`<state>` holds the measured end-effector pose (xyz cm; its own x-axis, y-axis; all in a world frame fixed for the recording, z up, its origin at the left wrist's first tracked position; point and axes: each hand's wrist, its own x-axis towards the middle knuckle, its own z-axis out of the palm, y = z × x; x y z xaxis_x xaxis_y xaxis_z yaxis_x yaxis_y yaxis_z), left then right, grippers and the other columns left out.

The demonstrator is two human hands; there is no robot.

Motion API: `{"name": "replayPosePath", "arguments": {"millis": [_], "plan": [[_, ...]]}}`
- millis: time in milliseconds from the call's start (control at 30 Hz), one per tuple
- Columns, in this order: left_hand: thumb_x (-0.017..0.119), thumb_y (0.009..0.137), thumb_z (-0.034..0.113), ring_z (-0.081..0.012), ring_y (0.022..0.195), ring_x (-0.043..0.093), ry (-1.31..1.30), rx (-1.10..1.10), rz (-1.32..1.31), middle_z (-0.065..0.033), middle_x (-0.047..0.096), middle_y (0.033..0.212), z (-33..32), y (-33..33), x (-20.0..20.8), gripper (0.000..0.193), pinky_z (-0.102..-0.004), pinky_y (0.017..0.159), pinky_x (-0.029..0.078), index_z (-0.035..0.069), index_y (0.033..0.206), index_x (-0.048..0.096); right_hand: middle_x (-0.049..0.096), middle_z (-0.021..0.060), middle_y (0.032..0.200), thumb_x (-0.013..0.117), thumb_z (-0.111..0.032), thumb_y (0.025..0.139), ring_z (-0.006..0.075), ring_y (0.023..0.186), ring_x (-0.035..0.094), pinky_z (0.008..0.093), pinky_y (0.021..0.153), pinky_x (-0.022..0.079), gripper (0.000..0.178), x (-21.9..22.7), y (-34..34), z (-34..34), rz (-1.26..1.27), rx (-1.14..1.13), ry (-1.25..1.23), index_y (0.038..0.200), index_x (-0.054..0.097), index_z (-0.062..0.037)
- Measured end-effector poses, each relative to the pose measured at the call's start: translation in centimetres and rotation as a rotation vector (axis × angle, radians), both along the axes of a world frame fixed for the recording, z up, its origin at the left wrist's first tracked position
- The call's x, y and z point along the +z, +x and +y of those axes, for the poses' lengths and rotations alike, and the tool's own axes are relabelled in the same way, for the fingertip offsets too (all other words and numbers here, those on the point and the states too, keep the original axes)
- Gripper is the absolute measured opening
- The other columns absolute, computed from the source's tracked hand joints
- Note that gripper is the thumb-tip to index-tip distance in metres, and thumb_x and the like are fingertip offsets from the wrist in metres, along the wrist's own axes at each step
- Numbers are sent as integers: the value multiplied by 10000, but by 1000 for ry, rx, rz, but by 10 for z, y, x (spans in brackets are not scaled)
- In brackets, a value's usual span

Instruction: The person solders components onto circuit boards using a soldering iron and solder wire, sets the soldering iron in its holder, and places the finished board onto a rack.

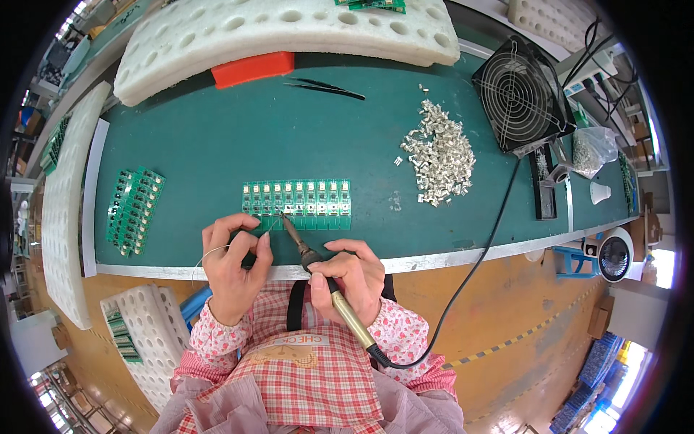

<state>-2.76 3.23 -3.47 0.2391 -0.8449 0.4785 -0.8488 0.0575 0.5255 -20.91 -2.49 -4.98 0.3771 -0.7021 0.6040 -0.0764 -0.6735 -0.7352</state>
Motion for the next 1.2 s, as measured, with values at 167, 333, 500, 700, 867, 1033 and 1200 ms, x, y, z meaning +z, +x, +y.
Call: {"name": "replayPosePath", "arguments": {"millis": [167, 333, 500, 700, 867, 1033, 1200], "plan": [[739, 755, 12, -267, 841, 570, 4, 7, -12, -65, 660, 1004, -2, -1, 3, 160, -376, 751, 441, 58, 710, 593, 652, 49, 661, 660, -43, 822, 178, 541, 616, 434, 823, 561, 70, 2, -1, 0, 34, 11, -4, 868, 615, -15], [735, 757, 8, -266, 844, 571, 6, 8, -14, -65, 660, 1008, -2, -2, 3, 159, -368, 735, 445, 56, 715, 590, 650, 51, 658, 659, -52, 815, 183, 540, 616, 430, 820, 557, 61, 5, -2, 0, 60, 29, -7, 844, 613, -23], [715, 765, -18, -264, 852, 568, 33, 3, 82, -76, 657, 1010, 2, 3, 4, 153, -359, 727, 456, 41, 720, 582, 652, 50, 673, 660, -46, 805, 181, 535, 604, 432, 810, 560, 67, 3, -1, 0, 44, 11, -35, 854, 618, -25], [685, 785, -41, -250, 836, 581, 60, -94, 83, -107, 642, 1033, 2, 20, 9, 160, -347, 714, 465, 10, 719, 549, 593, 37, 624, 653, -11, 799, 169, 527, 588, 429, 774, 575, 85, -3, -10, 9, -52, -13, -33, 874, 618, -35], [682, 794, -40, -238, 838, 589, 45, -89, 119, -112, 636, 1036, 1, 21, 1, 159, -337, 720, 476, 4, 727, 545, 601, 42, 633, 649, -7, 799, 171, 525, 583, 432, 776, 573, 95, -3, -6, 9, -41, -7, -40, 887, 620, -28], [689, 786, -47, -234, 827, 594, 16, -91, 102, -111, 637, 1037, -1, 20, 0, 158, -336, 711, 480, 5, 730, 551, 625, 51, 662, 649, -15, 802, 179, 523, 581, 429, 776, 573, 90, -3, 3, 6, -43, 17, -28, 889, 627, -18], [698, 774, -54, -233, 830, 598, 25, -82, 131, -109, 639, 1040, 0, 19, -2, 161, -339, 701, 481, 8, 727, 557, 666, 62, 707, 661, -33, 803, 185, 520, 586, 424, 767, 579, 83, -1, 9, 4, -35, -9, -44, 877, 629, -14]]}}
